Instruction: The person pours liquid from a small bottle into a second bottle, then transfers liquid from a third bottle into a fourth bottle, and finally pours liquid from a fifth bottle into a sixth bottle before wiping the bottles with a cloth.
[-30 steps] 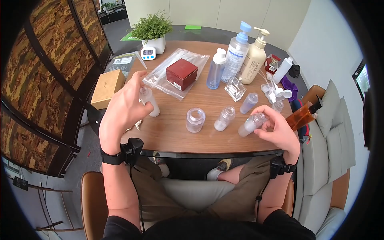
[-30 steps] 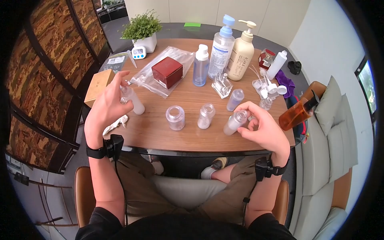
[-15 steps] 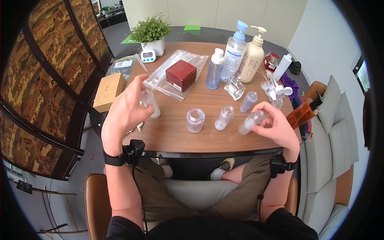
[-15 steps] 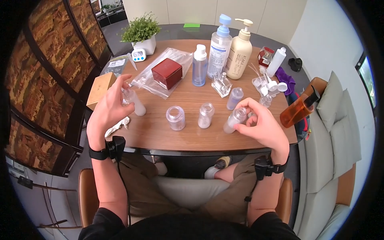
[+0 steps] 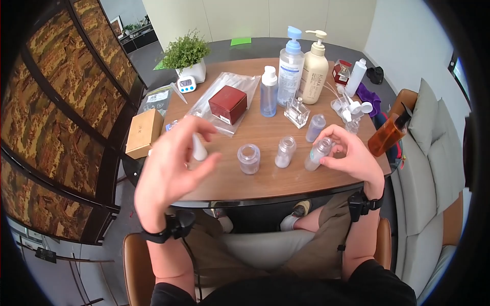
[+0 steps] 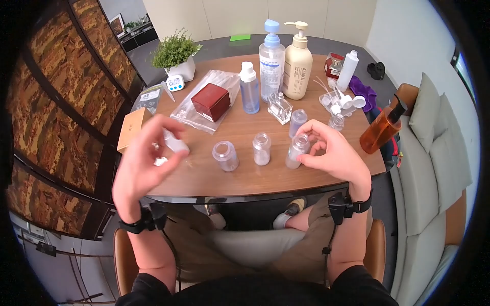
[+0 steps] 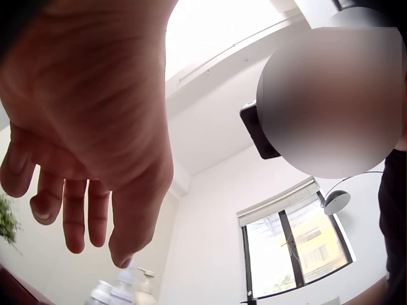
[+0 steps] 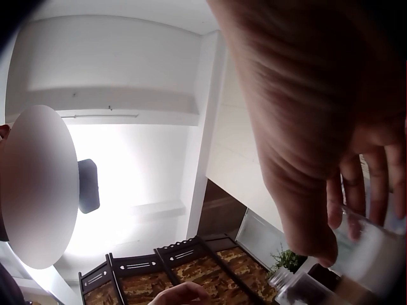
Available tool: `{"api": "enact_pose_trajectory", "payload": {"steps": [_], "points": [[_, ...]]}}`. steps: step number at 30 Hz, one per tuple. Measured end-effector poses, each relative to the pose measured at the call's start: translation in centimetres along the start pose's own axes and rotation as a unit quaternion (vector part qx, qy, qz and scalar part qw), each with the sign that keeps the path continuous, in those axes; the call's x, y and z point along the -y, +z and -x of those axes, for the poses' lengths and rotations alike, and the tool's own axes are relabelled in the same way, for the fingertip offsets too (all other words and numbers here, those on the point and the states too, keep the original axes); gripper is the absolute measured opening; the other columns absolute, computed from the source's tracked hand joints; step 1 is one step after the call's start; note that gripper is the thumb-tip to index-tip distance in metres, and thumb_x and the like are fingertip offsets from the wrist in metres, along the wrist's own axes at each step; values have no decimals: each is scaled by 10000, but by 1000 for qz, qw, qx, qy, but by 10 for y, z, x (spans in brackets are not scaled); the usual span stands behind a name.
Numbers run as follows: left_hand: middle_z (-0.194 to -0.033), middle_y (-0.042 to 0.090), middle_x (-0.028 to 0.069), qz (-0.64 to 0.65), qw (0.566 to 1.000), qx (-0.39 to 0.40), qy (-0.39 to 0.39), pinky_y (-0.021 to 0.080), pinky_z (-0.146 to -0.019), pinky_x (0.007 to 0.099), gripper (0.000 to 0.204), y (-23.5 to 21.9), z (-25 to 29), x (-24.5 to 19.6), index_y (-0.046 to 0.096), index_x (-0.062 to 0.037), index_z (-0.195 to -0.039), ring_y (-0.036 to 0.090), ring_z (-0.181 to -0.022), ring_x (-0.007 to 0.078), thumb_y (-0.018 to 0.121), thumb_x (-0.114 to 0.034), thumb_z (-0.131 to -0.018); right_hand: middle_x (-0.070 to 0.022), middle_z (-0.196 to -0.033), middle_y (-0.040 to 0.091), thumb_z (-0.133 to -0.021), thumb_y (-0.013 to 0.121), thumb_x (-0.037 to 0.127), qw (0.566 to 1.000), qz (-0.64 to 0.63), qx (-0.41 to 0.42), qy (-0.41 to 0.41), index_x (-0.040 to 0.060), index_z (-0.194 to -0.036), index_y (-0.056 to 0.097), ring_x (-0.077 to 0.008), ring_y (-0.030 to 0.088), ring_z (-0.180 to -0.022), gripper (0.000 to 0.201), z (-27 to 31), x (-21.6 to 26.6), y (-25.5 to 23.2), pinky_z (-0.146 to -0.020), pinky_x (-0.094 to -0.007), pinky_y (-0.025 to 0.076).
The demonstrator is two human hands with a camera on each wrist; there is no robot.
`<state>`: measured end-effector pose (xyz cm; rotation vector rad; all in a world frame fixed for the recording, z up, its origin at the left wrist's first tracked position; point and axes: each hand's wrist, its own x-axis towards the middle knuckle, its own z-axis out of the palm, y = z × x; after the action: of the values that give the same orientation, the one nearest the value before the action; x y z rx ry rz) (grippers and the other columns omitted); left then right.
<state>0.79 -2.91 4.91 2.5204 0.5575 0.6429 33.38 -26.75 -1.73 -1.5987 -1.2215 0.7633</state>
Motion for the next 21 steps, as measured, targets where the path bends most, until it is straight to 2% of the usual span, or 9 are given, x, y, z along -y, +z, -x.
{"api": "enact_pose_trajectory", "payload": {"steps": [2,3,4,7,11,13,14,16,21], "points": [[-1167,741,88,-11,999,39,13,580,-764,395,503,16,-6,-8,658,-87,-1303,694,-818,274,887,-163,-862,-9,-1218,686,-906,851,29,1000,-3,0,-1,41,-1261,662,-81,629,-1079,402,-1,1,2,-828,-252,538],[-1258,741,126,-32,997,56,30,598,-895,460,549,25,-10,1,637,-80,-1331,746,-1011,367,891,-205,-860,-8,-1202,692,-906,854,30,1000,-7,-3,-9,39,-1253,664,-79,634,-1069,396,-2,0,2,-847,-255,537],[-1258,741,126,-33,997,56,32,598,-895,460,549,31,-12,6,637,-80,-1331,746,-1011,367,891,-205,-860,-7,-1186,698,-905,857,31,1000,-11,-6,-17,37,-1245,666,-77,640,-1059,390,-3,0,3,-866,-258,536],[-1270,744,138,-23,995,101,6,584,-992,485,578,41,-18,11,636,-53,-1323,737,-1194,392,901,-245,-846,-8,-1152,713,-900,861,30,998,-56,-22,-34,32,-1240,672,-77,646,-1032,388,-4,-2,6,-902,-261,532],[-1253,751,140,-22,992,124,-12,587,-987,481,581,51,-16,14,642,-55,-1318,738,-1186,388,908,-250,-839,-17,-1144,724,-893,866,29,996,-54,-7,-66,20,-1245,685,-83,653,-995,396,-2,7,9,-882,-268,542],[-1208,751,64,-5,994,112,3,578,-803,410,632,57,-17,21,661,-91,-1353,660,-825,257,948,-255,-814,-25,-1150,731,-886,870,28,997,-25,22,-68,10,-1236,705,-86,659,-957,387,-2,9,12,-855,-278,553],[-1208,751,64,-4,994,111,1,578,-803,410,632,59,-17,23,661,-91,-1353,660,-825,257,948,-255,-814,-25,-1150,731,-886,870,28,997,-25,24,-66,10,-1236,705,-86,659,-957,387,-2,9,13,-855,-278,553],[-1164,744,75,-8,993,116,13,574,-809,417,601,62,-18,26,671,-81,-1321,670,-842,261,946,-248,-813,-81,-1259,788,-877,876,11,998,-1,44,-33,30,-1256,682,-135,733,-1134,426,-3,10,15,-971,-327,576],[-1060,703,107,-2,994,101,31,563,-824,431,534,68,-19,31,675,-70,-1251,676,-869,284,931,-257,-821,-59,-1216,764,-880,878,23,998,-5,35,-48,13,-1241,704,-115,704,-1041,401,-8,9,28,-868,-290,573]]}}
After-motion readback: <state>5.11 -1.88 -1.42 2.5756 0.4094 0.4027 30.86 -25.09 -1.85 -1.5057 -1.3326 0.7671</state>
